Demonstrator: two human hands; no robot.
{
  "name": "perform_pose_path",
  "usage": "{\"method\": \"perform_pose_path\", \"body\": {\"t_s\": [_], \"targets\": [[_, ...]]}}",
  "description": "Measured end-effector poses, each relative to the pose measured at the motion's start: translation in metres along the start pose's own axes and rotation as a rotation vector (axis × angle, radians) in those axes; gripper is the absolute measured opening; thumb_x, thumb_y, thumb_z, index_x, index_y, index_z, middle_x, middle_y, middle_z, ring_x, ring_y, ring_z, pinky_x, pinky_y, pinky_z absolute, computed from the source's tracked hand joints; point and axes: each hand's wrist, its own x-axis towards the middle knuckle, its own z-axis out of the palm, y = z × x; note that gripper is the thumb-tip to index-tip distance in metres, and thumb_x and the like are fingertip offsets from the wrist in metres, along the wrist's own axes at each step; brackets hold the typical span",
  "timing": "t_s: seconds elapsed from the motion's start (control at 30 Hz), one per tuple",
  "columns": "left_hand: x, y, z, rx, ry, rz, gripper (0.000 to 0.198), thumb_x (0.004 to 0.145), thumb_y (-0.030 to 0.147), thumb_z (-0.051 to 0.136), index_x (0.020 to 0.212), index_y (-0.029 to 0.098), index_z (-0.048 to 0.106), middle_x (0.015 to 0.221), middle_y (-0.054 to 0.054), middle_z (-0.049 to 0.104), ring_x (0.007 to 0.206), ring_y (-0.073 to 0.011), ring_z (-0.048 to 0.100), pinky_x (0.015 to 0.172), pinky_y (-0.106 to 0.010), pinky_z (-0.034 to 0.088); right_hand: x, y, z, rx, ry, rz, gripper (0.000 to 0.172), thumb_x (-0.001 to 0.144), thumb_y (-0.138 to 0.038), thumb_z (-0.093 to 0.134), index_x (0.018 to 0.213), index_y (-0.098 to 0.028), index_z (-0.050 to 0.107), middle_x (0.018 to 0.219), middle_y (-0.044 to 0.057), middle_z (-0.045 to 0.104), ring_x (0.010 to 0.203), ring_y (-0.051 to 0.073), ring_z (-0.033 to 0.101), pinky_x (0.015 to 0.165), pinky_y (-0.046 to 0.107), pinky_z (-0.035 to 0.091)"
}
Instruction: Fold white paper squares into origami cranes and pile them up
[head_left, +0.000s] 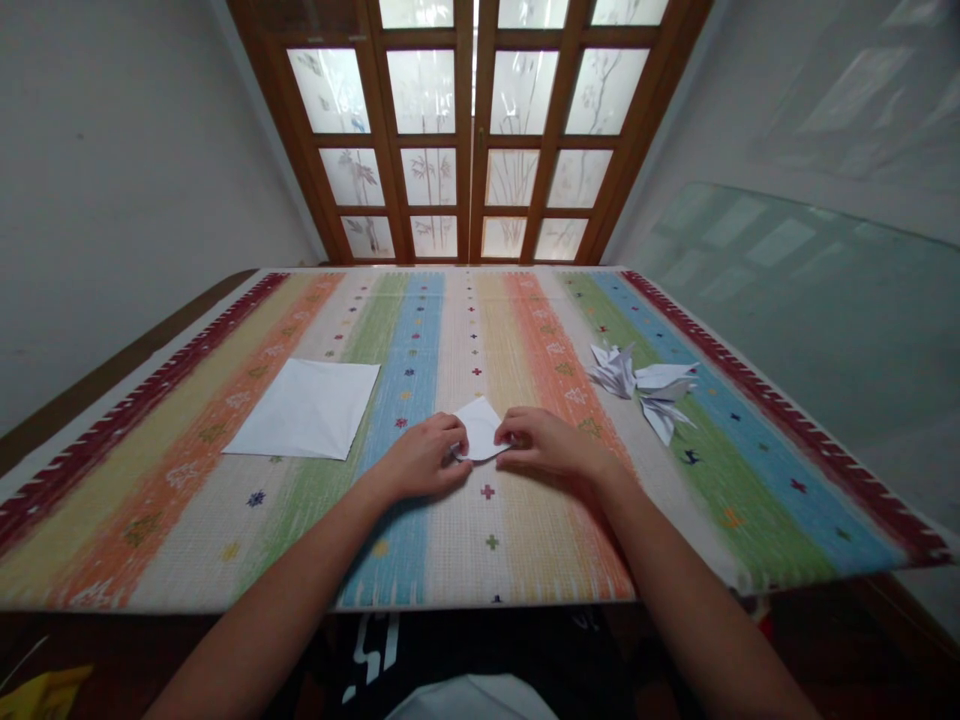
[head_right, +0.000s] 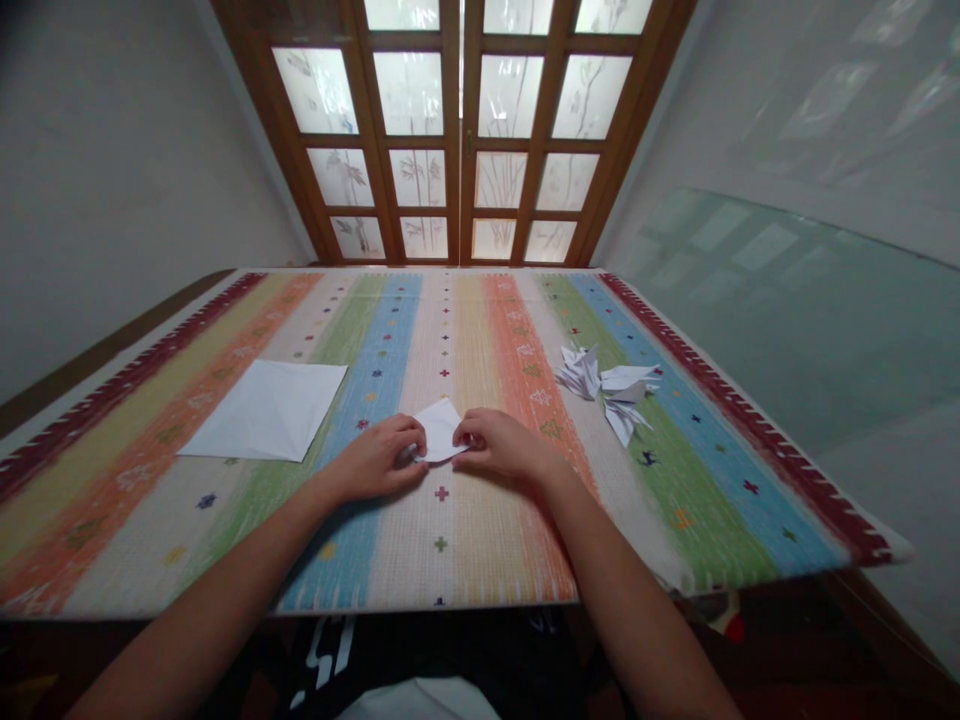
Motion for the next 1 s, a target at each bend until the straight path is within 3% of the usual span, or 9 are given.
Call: {"method": "perform_pose_path", "body": {"t_s": [0.13,0.23,0.3,0.4,0.5,0.6,0.73,0.9,1.0], "targets": [[0.002,-0.005,0.004,-0.003,0.053,-0.049,0.021,0.101,0.029,0.052,0.091,0.019,0.067,0.099,-0.01,0.07,0.095,-0.025,0.066,0.09,-0.041,0.054,0.004,-0.001,0.005,-0.048,0.053,0.002,0.01,0.093,-0.029,0.077,0.088,-0.02,0.079,0.088,0.006,0.073,0.082,0.02,0.064,0.077,0.031,0.045],[0.003,-0.008,0.007,-0.034,0.114,-0.082,0.014,0.098,0.024,0.054,0.105,0.02,0.065,0.102,-0.01,0.071,0.096,-0.0248,0.066,0.09,-0.041,0.055,0.007,0.0,0.011,-0.021,0.094,0.048,0.012,0.098,-0.022,0.068,0.091,-0.02,0.077,0.088,0.006,0.075,0.079,0.018,0.065,0.075,0.031,0.044],[0.003,-0.008,0.009,-0.047,0.144,-0.085,0.02,0.095,0.021,0.057,0.114,0.021,0.064,0.107,-0.009,0.071,0.099,-0.0247,0.066,0.092,-0.042,0.056,0.008,0.0,0.015,-0.002,0.128,0.097,0.005,0.095,-0.021,0.07,0.095,-0.019,0.075,0.086,0.004,0.074,0.076,0.018,0.063,0.071,0.029,0.044],[0.003,-0.009,0.012,-0.024,0.14,-0.069,0.015,0.095,0.018,0.057,0.107,0.021,0.066,0.112,-0.01,0.068,0.104,-0.0244,0.066,0.098,-0.043,0.055,0.009,0.001,0.02,-0.006,0.2,0.154,0.018,0.088,-0.021,0.078,0.104,-0.019,0.07,0.093,0.004,0.07,0.076,0.017,0.061,0.07,0.028,0.045],[0.003,-0.01,0.015,0.001,0.144,-0.053,0.012,0.095,0.016,0.058,0.098,0.02,0.068,0.122,-0.012,0.066,0.116,-0.0262,0.065,0.107,-0.046,0.053,0.009,0.003,0.023,0.003,0.253,0.14,0.029,0.084,-0.017,0.081,0.11,-0.019,0.068,0.108,0.007,0.069,0.088,0.018,0.064,0.081,0.031,0.049],[0.003,-0.011,0.017,0.016,0.149,-0.043,0.012,0.095,0.015,0.059,0.1,0.02,0.068,0.134,-0.013,0.066,0.129,-0.0286,0.06,0.114,-0.05,0.049,0.011,0.005,0.024,0.028,0.247,0.089,0.026,0.085,-0.014,0.08,0.109,-0.018,0.07,0.109,0.007,0.069,0.098,0.021,0.065,0.092,0.036,0.051],[0.004,-0.011,0.016,0.033,0.129,-0.034,0.02,0.094,0.013,0.059,0.113,0.019,0.066,0.139,-0.015,0.067,0.132,-0.0293,0.059,0.117,-0.053,0.048,0.014,0.009,0.027,0.073,0.311,0.038,0.018,0.087,-0.011,0.075,0.104,-0.018,0.075,0.117,0.01,0.066,0.108,0.022,0.066,0.1,0.04,0.052],[0.005,-0.011,0.017,0.066,0.114,-0.033,0.026,0.095,0.014,0.056,0.119,0.017,0.066,0.14,-0.016,0.065,0.134,-0.0294,0.059,0.118,-0.052,0.048,0.018,0.013,0.036,0.119,0.384,0.077,0.027,0.086,-0.007,0.072,0.11,-0.019,0.077,0.125,0.012,0.065,0.098,0.018,0.069,0.094,0.038,0.057],[0.004,-0.012,0.017,0.064,0.127,-0.044,0.025,0.095,0.015,0.057,0.119,0.018,0.067,0.143,-0.016,0.062,0.136,-0.0297,0.058,0.119,-0.052,0.047,0.019,0.014,0.039,0.091,0.361,0.096,0.028,0.088,-0.009,0.073,0.114,-0.018,0.076,0.118,0.012,0.07,0.103,0.021,0.069,0.099,0.042,0.056]]}}
